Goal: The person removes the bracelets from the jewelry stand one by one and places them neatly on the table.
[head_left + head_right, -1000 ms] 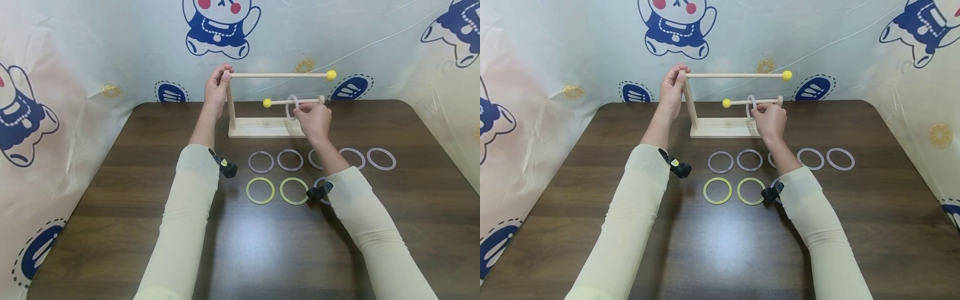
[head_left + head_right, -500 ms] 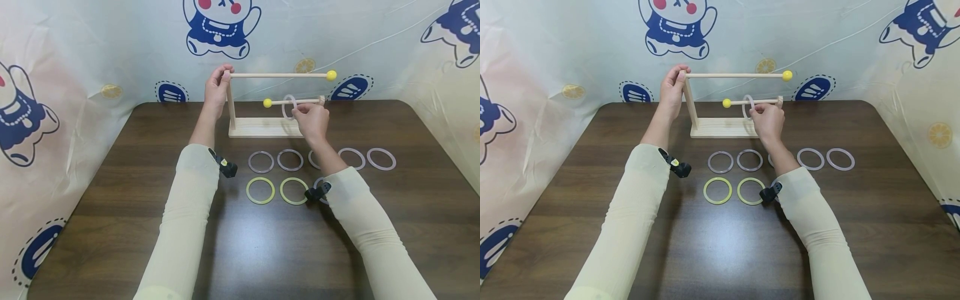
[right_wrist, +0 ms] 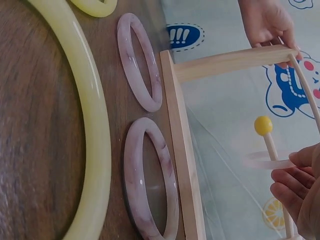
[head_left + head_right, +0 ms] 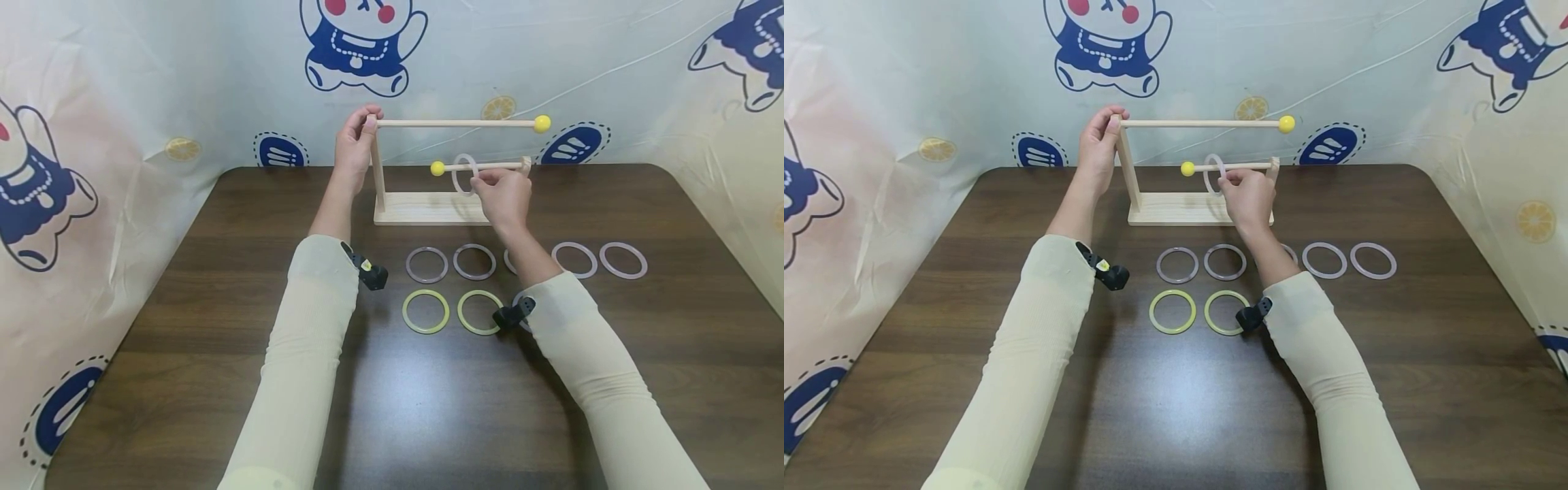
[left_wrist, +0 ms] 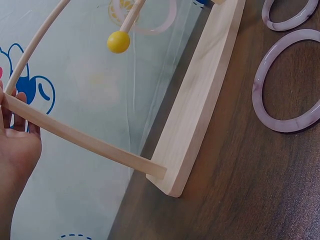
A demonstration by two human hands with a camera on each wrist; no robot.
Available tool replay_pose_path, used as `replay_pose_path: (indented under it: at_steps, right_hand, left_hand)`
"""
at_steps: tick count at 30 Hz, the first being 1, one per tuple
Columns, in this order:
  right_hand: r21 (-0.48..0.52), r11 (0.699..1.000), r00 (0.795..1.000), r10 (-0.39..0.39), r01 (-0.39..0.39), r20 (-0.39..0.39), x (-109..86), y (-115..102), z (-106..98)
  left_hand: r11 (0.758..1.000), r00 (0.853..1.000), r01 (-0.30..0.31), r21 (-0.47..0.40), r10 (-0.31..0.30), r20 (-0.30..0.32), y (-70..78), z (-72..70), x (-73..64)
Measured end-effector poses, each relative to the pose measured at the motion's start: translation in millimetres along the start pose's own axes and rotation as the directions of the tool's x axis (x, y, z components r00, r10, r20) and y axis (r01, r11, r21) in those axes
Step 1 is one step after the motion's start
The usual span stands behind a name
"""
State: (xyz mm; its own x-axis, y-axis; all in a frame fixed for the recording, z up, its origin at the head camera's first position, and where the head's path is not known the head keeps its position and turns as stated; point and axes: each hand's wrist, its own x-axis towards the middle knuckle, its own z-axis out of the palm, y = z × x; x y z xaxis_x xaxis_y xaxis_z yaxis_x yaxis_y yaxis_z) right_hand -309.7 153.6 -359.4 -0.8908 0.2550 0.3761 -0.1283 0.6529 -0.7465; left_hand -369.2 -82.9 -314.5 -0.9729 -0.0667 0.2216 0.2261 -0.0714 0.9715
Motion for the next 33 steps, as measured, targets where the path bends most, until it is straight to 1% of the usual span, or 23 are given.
replay_pose_path:
  at_steps: [7, 13, 20, 22, 25, 33]
  right_hand:
    - [0.007, 1.000, 1.000, 0.003, -0.003, 0.011, -0.6, -4, 2]
    - [0.001, 1.000, 1.000, 0.008, -0.008, 0.020, -0.6, -6, 5]
    - [0.011, 1.000, 1.000, 0.011, -0.011, 0.025, -1.2, -9, 8]
    - [0.009, 1.000, 1.000, 0.009, -0.009, 0.024, -1.5, -9, 9]
    - [0.007, 1.000, 0.999, 0.010, -0.010, 0.032, -1.8, -10, 10]
    - [-0.022, 1.000, 0.999, -0.017, 0.018, 0.043, -2.2, -11, 14]
  left_hand:
    - [1.000, 1.000, -0.009, 0.009, 0.009, -0.002, 0.8, 0.3, -1.4]
    - [1.000, 1.000, -0.019, -0.005, 0.019, -0.001, 0.2, 0.3, -0.7]
    - [1.000, 1.000, 0.001, -0.004, -0.001, 0.005, 3.3, -0.2, -2.1]
    - [1.000, 1.000, 0.003, -0.002, -0.003, 0.005, 1.1, -0.4, 0.1]
    - [1.000, 1.000, 0.005, -0.004, -0.005, 0.004, 1.3, 0.0, -0.5]
    - [1.000, 1.000, 0.005, -0.003, -0.005, 0.004, -0.8, -0.4, 2.1]
